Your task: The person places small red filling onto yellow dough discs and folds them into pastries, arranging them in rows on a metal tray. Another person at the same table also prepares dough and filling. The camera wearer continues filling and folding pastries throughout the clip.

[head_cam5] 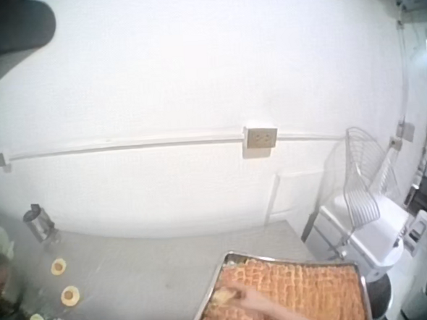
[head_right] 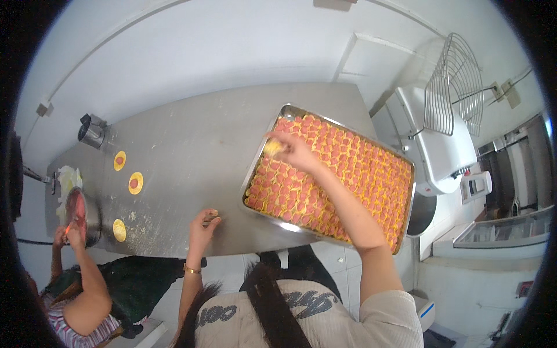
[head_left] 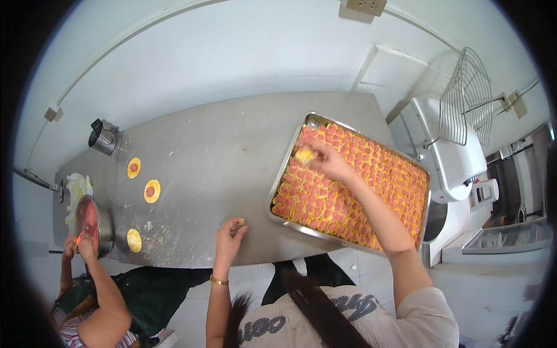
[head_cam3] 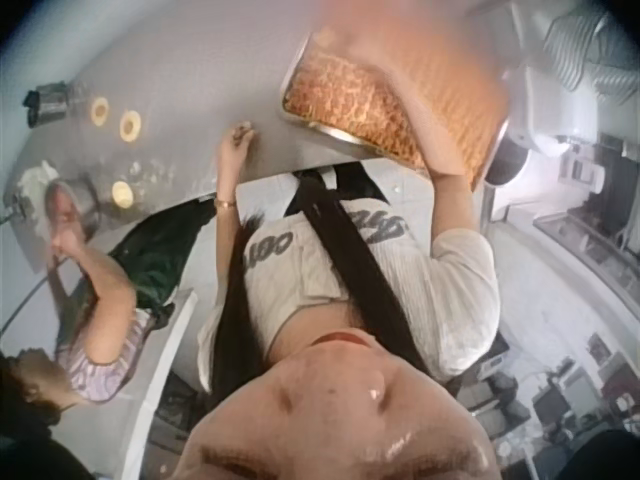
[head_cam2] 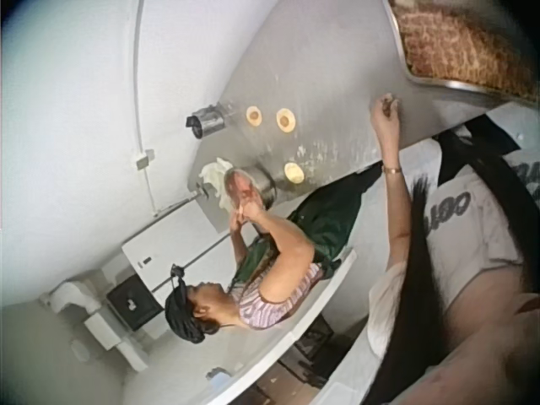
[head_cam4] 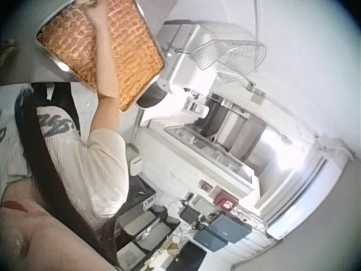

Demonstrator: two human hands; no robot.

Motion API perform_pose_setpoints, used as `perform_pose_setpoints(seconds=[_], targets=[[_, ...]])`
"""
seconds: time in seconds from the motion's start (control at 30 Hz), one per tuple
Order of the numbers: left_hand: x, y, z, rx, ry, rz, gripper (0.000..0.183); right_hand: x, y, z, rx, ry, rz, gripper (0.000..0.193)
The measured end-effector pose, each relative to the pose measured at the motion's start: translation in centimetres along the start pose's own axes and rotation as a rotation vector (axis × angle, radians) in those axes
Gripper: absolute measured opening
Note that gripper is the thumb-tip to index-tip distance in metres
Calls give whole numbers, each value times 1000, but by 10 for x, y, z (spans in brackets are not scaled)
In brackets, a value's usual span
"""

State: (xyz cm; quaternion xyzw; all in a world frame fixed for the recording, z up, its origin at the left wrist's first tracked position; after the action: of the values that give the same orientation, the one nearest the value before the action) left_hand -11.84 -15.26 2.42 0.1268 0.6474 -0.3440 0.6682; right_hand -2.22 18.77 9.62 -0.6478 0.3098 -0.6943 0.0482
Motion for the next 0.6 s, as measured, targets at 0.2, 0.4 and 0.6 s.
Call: perform_pose_setpoints(seconds=[0.2,0.4,0.6], targets=[[-56,45,-43,-9,-49,-98,21,-49,-103,-98,77,-88,598,40],[-95,91,-75,7,-10,-49,21,-90,-106,-153,399,-314,803,31],[-90,112,-69,-20,-77,-35,21,-109,-95,-166,573,-640,1051,11]])
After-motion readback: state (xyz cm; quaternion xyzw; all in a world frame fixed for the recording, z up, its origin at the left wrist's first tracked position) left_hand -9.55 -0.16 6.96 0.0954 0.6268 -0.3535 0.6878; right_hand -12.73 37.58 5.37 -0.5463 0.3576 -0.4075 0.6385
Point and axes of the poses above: each hand's wrist, its own z-axis away from the middle knuckle, its own y-axis out of the palm, x = y × z, the point moved 1 cm from there along -z, towards the middle knuckle, and after that the axes turned 9 degrees about z, right-handed, at the moved point
